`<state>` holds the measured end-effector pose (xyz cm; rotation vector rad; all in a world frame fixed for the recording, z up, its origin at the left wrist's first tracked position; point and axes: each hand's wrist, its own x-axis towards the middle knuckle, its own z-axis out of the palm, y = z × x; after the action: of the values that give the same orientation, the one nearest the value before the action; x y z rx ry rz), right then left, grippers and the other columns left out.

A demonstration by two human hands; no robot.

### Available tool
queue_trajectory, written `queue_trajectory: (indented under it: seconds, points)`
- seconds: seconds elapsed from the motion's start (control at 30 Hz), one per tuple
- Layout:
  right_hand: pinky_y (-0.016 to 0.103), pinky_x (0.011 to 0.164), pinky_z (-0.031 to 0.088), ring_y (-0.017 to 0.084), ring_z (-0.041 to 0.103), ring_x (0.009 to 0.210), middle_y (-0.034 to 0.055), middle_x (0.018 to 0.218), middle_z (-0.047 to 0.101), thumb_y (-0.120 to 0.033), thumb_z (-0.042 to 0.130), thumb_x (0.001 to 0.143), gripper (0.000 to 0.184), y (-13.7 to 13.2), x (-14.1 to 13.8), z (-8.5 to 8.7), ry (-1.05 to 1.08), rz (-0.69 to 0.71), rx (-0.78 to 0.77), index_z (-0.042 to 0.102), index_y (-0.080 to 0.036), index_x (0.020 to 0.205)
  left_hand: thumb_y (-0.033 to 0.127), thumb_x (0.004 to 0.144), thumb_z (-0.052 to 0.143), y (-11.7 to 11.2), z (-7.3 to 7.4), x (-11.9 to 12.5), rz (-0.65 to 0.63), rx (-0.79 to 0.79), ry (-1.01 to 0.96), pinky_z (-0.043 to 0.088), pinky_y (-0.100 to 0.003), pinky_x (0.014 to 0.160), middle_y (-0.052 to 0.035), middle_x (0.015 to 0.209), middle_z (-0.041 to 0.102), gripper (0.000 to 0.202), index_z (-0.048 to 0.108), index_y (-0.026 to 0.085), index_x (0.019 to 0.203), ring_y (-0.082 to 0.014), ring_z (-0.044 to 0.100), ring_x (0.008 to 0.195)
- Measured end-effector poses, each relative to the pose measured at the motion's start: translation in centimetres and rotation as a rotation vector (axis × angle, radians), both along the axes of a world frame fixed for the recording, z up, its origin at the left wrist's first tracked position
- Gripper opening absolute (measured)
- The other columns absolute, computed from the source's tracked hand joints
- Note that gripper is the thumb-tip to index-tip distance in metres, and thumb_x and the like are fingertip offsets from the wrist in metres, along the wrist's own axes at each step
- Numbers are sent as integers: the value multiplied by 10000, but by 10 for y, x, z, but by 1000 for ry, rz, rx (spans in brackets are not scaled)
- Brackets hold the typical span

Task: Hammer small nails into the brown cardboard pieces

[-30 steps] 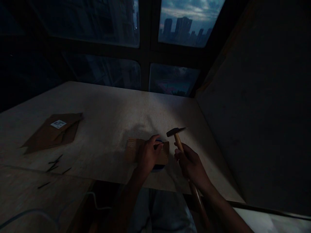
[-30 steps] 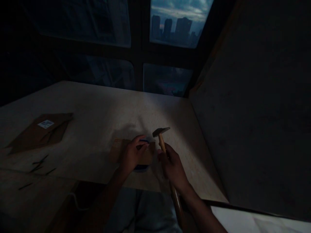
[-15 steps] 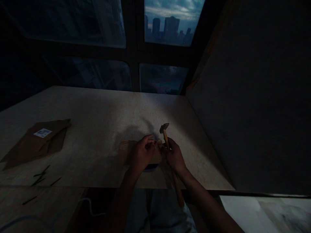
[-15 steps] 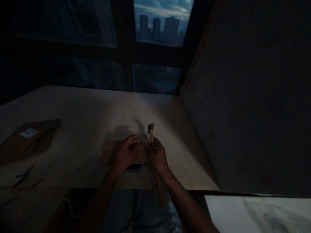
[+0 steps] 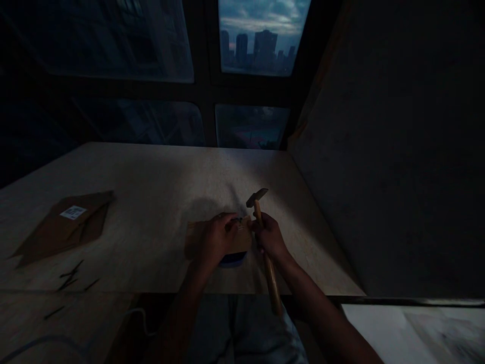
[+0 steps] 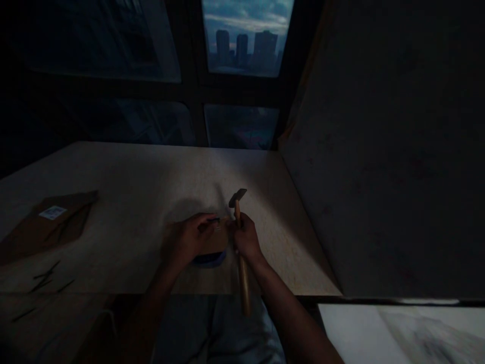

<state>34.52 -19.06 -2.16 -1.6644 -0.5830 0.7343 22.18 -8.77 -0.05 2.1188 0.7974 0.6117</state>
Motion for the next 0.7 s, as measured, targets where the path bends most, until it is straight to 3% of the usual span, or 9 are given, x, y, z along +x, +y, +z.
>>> queue_trajectory:
  seconds: [0.17,0.3,0.37,0.5,0.7]
  points:
    - [206,260,298,71,356,297,-95,548,478,-385,603,778,391,0,5,6,62,-2,2,561,-147,1086,215,872,655,0,13,0,7,251,60,540,-404,937,-76,1041,741,184,756,211,1026,-248,671,1031]
    - [204,251,290,73,353,283,-100,518,472,-350,613,768,391,-2,8,9,75,0,-16,563,-138,1093,333,837,732,-2,15,-9,-34,431,124,435,-508,1065,-85,1295,665,246,751,261,1072,-310,556,1261]
    - [207,248,288,77,360,279,-93,513,489,-334,620,769,385,-3,9,9,64,-1,-28,569,-131,1092,425,794,775,-4,12,-14,-91,439,155,394,-521,1107,-86,1385,618,390,720,269,1147,-320,516,1323]
    - [210,249,282,73,362,279,-72,548,529,-295,620,765,392,-7,11,5,30,-15,-38,575,-106,1107,537,704,821,-9,1,-18,-167,395,211,439,-481,1077,-122,1365,631,643,661,234,1248,-321,571,1268]
    - [209,258,308,71,383,307,-58,620,549,-320,620,772,404,-9,16,-2,13,-10,-35,576,-118,1119,522,650,860,-10,-1,-16,-206,383,226,441,-506,1068,-133,1341,639,746,624,219,1290,-343,574,1246]
